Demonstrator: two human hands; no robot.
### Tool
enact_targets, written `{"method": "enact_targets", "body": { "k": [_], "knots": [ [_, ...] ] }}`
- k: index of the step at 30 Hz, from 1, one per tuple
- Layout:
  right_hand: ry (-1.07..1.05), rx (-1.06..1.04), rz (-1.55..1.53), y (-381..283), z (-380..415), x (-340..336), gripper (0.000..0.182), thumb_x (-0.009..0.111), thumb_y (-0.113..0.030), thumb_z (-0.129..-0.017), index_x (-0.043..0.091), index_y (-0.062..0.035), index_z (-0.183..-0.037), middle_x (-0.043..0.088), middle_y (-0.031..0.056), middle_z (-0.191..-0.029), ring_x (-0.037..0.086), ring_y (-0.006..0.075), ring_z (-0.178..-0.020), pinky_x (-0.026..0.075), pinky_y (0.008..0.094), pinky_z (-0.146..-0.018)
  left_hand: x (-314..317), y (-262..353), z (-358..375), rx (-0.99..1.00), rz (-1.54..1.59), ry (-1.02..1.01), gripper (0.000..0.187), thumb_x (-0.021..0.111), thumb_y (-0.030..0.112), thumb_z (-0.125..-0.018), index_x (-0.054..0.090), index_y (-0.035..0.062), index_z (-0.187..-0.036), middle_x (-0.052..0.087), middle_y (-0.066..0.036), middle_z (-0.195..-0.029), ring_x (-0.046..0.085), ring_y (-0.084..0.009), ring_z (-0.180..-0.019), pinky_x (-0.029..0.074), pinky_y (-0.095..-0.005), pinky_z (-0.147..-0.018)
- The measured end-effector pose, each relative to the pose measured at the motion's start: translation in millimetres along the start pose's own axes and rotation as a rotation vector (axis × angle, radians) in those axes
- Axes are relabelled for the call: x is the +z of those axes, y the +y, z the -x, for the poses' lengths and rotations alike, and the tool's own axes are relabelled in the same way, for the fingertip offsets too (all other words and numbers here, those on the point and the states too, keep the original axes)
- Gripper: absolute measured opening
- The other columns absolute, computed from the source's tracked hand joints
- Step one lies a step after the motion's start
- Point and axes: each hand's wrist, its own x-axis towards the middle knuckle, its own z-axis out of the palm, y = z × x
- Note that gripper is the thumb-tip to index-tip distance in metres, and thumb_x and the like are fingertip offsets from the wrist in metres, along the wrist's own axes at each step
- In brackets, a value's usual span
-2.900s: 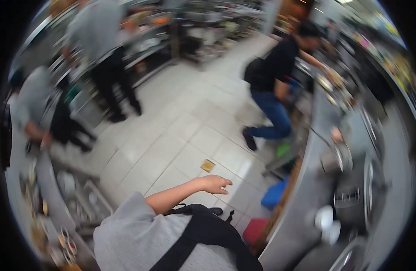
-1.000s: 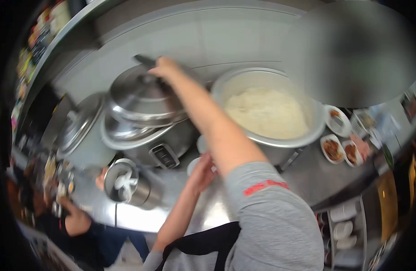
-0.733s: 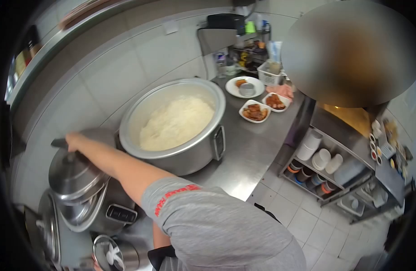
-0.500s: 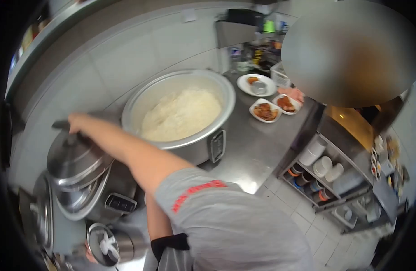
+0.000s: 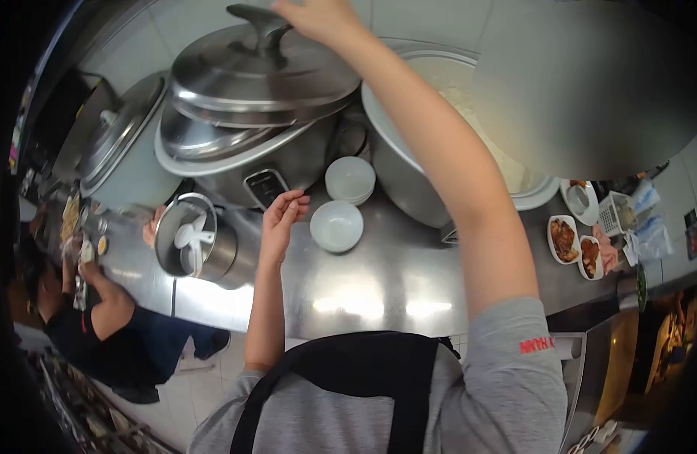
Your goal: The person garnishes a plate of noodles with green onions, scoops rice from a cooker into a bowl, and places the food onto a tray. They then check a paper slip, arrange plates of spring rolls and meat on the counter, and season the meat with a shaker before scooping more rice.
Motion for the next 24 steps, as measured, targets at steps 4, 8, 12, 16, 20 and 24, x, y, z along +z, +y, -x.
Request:
{"method": "enact_targets", "body": {
  "k": [4,8,12,16,20,24],
  "knots": [
    [0.001,0.232,-0.412,-52.7,119.7,-35.1,0.029,0.055,-0.029,-0.082,0.057,-0.0019,-0.093,0.062,0.0098,-0.072,0.06,0.024,-0.066,0.046,0.0348,-0.06,0.6,-47.3,1.4,0.194,-0.684,-0.005,0.03,0.06,0.016,-0.077,0.058,0.0016,-0.103,0.058,-0.018,-0.101,0.057,-0.0301,-0.09,0.045,-0.0348,-0.08],
    [-0.335,0.046,-0.004,-29.6,264.6,22.0,0.018,0.051,-0.008,-0.08,0.057,-0.0018,-0.095,0.06,0.0183,-0.077,0.06,0.0327,-0.073,0.046,0.0418,-0.067,25.3,-41.0,6.2,0.266,-0.945,0.146,0.023,0.059,0.007,-0.071,0.056,0.0047,-0.094,0.057,-0.017,-0.09,0.056,-0.0356,-0.082,0.046,-0.0423,-0.073],
    [-0.492,0.157,0.14,-0.3,308.8,52.3,0.028,0.05,-0.006,-0.079,0.056,-0.0021,-0.107,0.058,0.0234,-0.096,0.057,0.0364,-0.092,0.044,0.0433,-0.08,29.0,-59.9,23.4,0.139,-0.894,0.287,0.026,0.054,0.0,-0.068,0.051,0.0055,-0.093,0.055,-0.018,-0.09,0.055,-0.0396,-0.084,0.045,-0.0465,-0.073],
    [-0.323,0.262,0.083,47.6,291.0,80.6,0.024,0.05,-0.008,-0.081,0.058,-0.0008,-0.102,0.059,0.0221,-0.098,0.056,0.0363,-0.094,0.044,0.0409,-0.082,28.4,-57.4,50.5,0.091,-0.787,0.367,0.026,0.053,0.0,-0.068,0.049,0.0034,-0.094,0.054,-0.02,-0.094,0.055,-0.0408,-0.081,0.045,-0.0479,-0.072],
    [-0.38,0.45,0.166,94.4,275.9,112.5,0.029,0.052,-0.017,-0.08,0.057,-0.0013,-0.104,0.058,0.0212,-0.104,0.054,0.0372,-0.099,0.043,0.0401,-0.086,24.5,-64.0,70.0,0.13,-0.687,0.443,0.025,0.053,0.0,-0.068,0.047,0.0001,-0.092,0.052,-0.022,-0.093,0.056,-0.0419,-0.078,0.046,-0.0482,-0.07],
    [-0.414,0.6,0.236,120.6,253.2,129.3,0.029,0.05,-0.021,-0.079,0.061,-0.0052,-0.102,0.06,0.0188,-0.104,0.055,0.0337,-0.102,0.042,0.0383,-0.087,20.4,-65.3,80.6,0.136,-0.726,0.453,0.025,0.052,0.0,-0.068,0.043,-0.0003,-0.091,0.051,-0.024,-0.09,0.056,-0.0436,-0.074,0.047,-0.0489,-0.067]
  ]
}}
